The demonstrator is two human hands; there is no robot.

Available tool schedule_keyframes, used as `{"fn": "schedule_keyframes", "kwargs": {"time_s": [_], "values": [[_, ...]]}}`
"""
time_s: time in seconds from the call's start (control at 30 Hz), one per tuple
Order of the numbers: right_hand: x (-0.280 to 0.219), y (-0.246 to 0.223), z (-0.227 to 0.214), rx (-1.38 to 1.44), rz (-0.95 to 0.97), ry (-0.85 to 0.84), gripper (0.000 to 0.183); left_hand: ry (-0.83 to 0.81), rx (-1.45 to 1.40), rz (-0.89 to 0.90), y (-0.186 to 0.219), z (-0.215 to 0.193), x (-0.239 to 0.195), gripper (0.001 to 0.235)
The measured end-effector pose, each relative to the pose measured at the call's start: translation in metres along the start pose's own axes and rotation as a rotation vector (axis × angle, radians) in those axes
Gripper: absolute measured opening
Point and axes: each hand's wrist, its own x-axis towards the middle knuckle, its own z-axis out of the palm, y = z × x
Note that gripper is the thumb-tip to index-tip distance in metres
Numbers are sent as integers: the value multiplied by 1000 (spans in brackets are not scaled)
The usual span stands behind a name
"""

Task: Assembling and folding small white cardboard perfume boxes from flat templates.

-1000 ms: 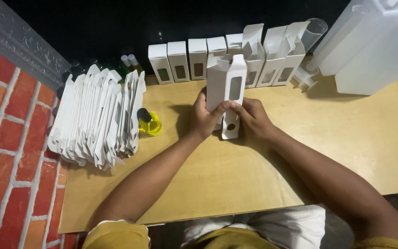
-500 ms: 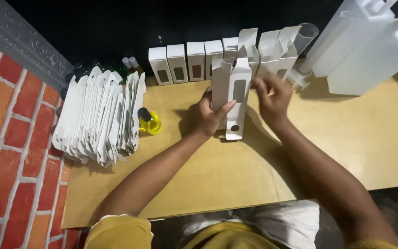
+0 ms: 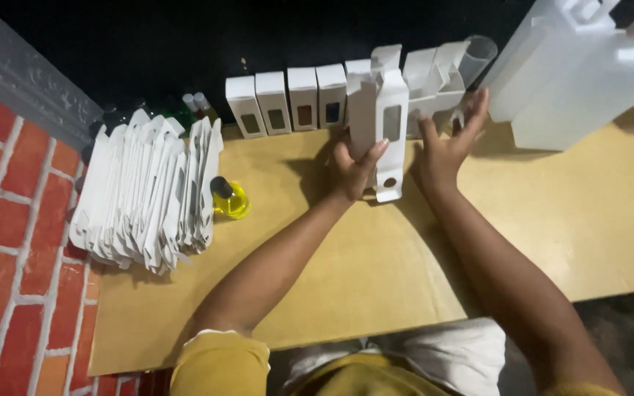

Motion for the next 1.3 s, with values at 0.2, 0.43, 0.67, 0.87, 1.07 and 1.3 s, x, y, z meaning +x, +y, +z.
{"fn": "schedule_keyframes", "kwargs": {"time_s": [0.2,0.43,0.67,0.87,1.07,1.3], "values": [[-9,15,7,-67,-211,-78,98,-10,-75,-33,5,8,2,77],[-8,9,-6,-160,-169,-143,90,-44,-92,-85,3,7,4,80],[-9,-3,1,-213,-139,-170,90,-56,-109,-132,-5,7,9,80],[-6,12,-4,-243,-154,-184,93,-36,-242,-145,5,8,7,77],[-9,10,-7,-250,-142,-194,92,-38,-290,-81,5,9,6,68],[-16,-16,0,-228,-154,-212,87,-10,-273,27,-25,21,5,76]]}}
